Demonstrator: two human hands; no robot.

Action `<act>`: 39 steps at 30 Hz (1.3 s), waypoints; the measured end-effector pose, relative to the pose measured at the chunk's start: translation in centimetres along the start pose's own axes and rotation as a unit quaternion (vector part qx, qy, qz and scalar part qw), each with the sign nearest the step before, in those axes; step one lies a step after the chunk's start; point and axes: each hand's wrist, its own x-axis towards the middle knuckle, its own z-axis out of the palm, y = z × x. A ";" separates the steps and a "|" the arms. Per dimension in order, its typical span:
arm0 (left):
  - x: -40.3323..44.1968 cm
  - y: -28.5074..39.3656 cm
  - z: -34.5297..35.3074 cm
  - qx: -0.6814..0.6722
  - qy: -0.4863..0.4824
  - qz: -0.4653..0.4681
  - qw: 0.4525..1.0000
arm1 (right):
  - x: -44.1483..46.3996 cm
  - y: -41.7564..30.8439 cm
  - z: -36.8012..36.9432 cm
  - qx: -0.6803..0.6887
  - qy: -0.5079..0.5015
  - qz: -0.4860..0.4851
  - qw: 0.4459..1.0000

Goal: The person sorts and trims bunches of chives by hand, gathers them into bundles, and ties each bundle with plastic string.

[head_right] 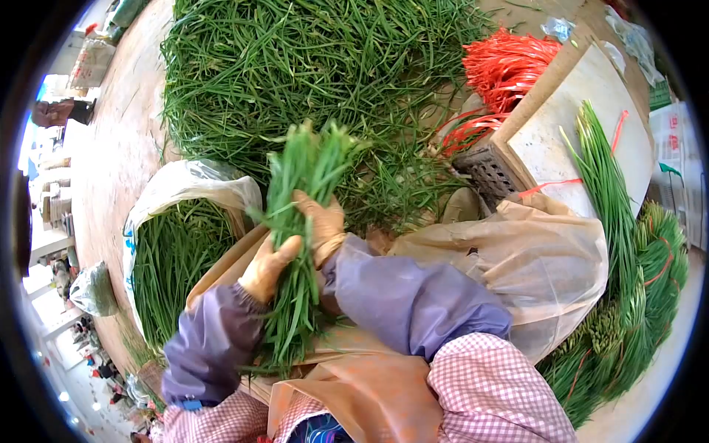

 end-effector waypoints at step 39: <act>-10.3 3.6 0.8 -0.183 0.099 0.059 0.976 | 6.7 -20.3 0.8 -0.332 -0.202 0.016 0.921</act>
